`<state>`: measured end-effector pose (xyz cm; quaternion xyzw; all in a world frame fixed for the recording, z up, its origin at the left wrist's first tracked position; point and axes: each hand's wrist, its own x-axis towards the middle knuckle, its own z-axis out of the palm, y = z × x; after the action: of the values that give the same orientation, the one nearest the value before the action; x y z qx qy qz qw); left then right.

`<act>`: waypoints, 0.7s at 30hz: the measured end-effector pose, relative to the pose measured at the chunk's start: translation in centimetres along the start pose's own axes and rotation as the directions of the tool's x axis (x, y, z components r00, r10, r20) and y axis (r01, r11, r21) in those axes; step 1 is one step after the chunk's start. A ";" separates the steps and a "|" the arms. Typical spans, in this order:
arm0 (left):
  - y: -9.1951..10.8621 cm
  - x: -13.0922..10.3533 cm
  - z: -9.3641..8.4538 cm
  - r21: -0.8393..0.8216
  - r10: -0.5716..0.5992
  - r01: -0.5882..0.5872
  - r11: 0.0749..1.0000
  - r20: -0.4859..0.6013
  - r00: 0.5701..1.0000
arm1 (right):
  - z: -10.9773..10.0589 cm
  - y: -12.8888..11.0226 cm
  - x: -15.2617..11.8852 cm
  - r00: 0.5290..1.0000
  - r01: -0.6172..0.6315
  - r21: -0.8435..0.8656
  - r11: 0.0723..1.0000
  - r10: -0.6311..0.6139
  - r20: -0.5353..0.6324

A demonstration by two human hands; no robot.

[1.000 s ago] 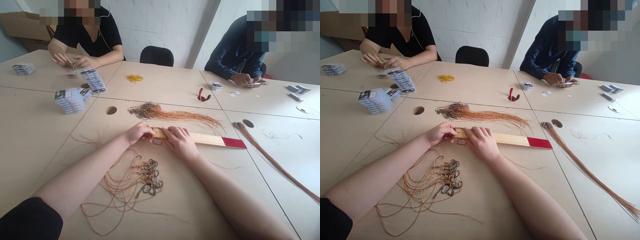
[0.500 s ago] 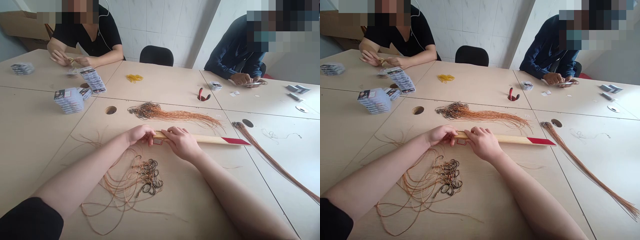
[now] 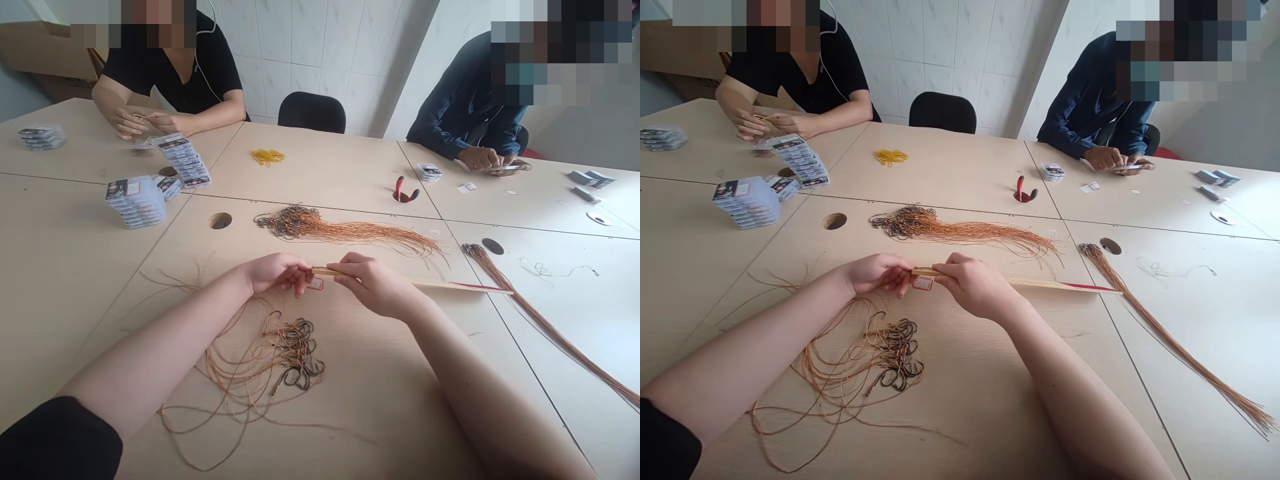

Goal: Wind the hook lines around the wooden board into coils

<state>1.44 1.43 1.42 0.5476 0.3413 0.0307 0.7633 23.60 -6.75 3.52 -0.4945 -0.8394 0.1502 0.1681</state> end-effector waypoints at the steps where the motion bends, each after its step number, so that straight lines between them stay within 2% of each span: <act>1: -0.1 0.0 -0.2 -0.031 0.037 -0.036 0.999 0.012 0.999 | 0.1 0.0 0.0 1.000 -0.002 -0.015 1.000 0.002 -0.015; 3: -0.4 0.0 -0.6 -0.112 0.099 -0.094 0.989 0.034 0.995 | 0.7 0.1 0.1 0.997 -0.019 -0.079 0.997 0.014 -0.071; 5: -0.7 0.1 -0.8 -0.202 0.158 -0.153 0.967 0.012 0.987 | 1.7 0.3 0.1 0.985 -0.043 -0.197 0.979 0.009 -0.172; 8: -1.1 0.3 -0.7 -0.220 0.224 -0.229 0.948 -0.046 0.973 | 3.5 0.5 0.2 0.952 -0.037 -0.385 0.922 -0.084 -0.293; 13: -1.4 0.4 -0.5 -0.182 0.297 -0.302 0.936 -0.058 0.953 | 4.7 0.9 -0.1 0.927 0.000 -0.466 0.885 -0.175 -0.331; 21: -1.0 0.3 -0.1 -0.107 0.277 -0.282 0.953 -0.064 0.959 | 4.8 0.8 -0.2 0.921 0.052 -0.473 0.879 -0.225 -0.317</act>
<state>1.31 1.28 0.40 0.5444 0.2765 0.1713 0.7732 22.23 -7.00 -1.14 -0.4767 -0.8390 -0.1574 0.2097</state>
